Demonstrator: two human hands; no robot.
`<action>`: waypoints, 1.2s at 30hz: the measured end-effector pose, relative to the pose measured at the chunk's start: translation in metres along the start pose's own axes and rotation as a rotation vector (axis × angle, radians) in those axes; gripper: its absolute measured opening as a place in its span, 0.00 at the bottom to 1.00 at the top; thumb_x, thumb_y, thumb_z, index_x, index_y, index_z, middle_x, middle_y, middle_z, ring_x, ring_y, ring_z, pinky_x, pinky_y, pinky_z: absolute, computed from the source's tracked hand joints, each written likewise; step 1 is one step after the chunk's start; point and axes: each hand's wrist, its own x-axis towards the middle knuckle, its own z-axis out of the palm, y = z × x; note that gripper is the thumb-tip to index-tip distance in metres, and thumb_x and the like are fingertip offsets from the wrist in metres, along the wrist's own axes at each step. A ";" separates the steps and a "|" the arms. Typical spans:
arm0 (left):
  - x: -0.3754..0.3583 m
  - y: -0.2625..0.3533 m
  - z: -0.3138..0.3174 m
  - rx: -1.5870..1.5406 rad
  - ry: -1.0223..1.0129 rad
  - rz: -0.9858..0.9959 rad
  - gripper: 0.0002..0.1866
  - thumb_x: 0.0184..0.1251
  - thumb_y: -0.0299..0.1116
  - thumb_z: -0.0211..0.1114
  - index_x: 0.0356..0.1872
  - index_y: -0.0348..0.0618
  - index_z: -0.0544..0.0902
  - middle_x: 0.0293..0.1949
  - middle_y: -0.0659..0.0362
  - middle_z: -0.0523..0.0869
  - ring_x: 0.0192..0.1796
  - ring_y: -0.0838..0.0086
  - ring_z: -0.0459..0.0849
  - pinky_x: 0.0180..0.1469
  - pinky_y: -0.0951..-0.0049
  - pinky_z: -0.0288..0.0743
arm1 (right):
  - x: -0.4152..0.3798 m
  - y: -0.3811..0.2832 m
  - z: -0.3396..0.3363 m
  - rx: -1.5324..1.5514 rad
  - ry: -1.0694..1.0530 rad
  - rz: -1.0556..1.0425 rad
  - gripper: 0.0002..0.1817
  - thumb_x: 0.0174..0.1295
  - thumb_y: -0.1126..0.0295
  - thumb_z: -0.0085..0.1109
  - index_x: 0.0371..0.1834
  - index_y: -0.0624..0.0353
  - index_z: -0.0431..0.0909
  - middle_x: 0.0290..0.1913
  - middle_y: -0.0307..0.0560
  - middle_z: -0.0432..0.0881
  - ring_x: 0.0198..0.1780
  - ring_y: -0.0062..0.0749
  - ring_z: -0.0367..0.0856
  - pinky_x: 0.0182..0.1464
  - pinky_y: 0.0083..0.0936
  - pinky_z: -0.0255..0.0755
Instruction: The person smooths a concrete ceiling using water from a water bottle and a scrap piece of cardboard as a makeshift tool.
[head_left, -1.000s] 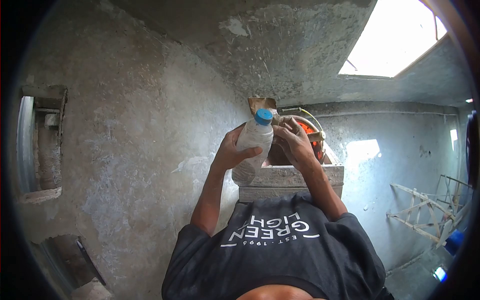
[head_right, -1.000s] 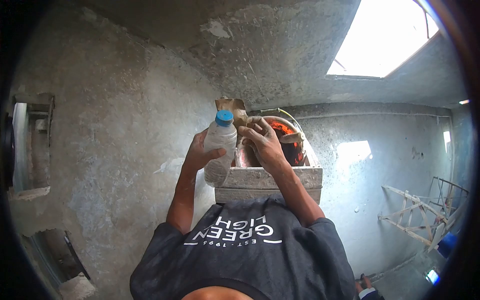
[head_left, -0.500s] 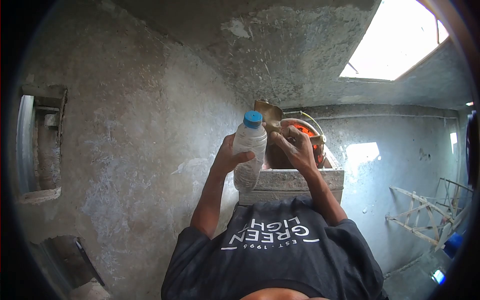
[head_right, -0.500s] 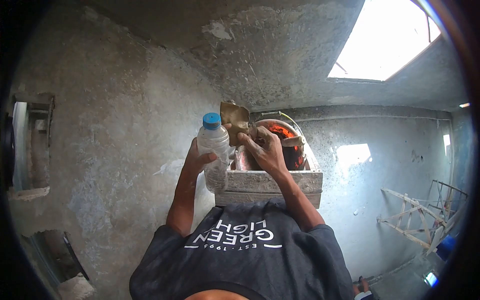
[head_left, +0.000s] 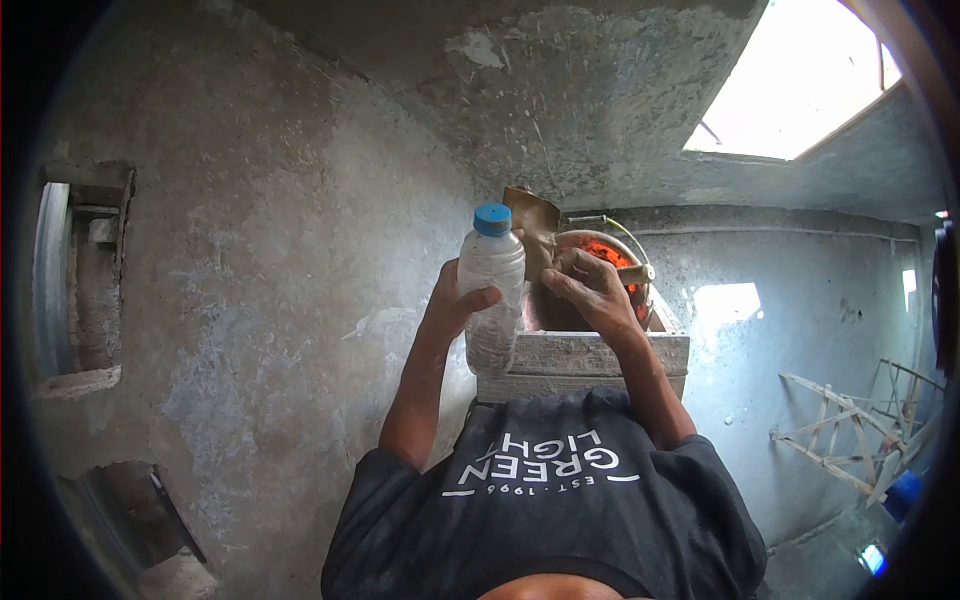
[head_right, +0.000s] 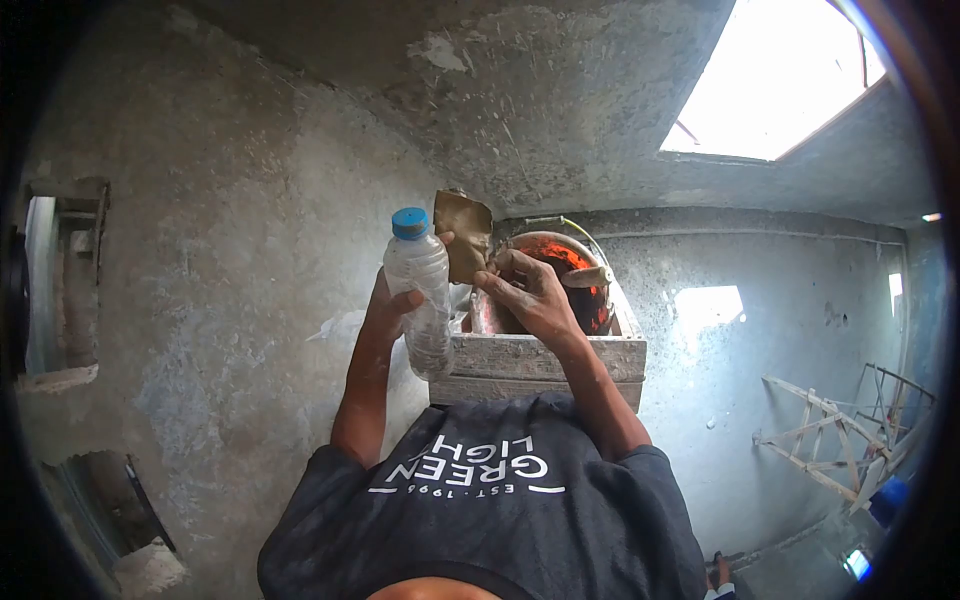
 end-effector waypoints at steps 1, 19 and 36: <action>0.000 -0.001 -0.001 0.009 -0.005 -0.003 0.52 0.42 0.55 0.77 0.66 0.35 0.67 0.66 0.51 0.74 0.58 0.70 0.79 0.60 0.69 0.72 | 0.000 0.000 0.001 0.000 -0.001 0.002 0.14 0.62 0.63 0.67 0.33 0.63 0.77 0.31 0.34 0.75 0.37 0.13 0.69 0.40 0.18 0.66; -0.001 -0.007 -0.016 0.089 -0.279 -0.174 0.39 0.42 0.43 0.79 0.58 0.37 0.77 0.49 0.55 0.85 0.47 0.69 0.86 0.55 0.67 0.77 | 0.012 -0.025 -0.004 0.169 0.104 -0.067 0.14 0.62 0.67 0.65 0.45 0.66 0.84 0.39 0.43 0.87 0.38 0.22 0.83 0.42 0.22 0.76; 0.000 -0.007 0.018 -0.618 -0.219 -0.156 0.53 0.54 0.57 0.68 0.70 0.25 0.57 0.59 0.37 0.76 0.22 0.69 0.86 0.21 0.75 0.82 | -0.016 -0.019 -0.008 -0.721 0.121 -0.906 0.21 0.40 0.69 0.66 0.43 0.51 0.87 0.57 0.45 0.76 0.58 0.44 0.73 0.60 0.43 0.67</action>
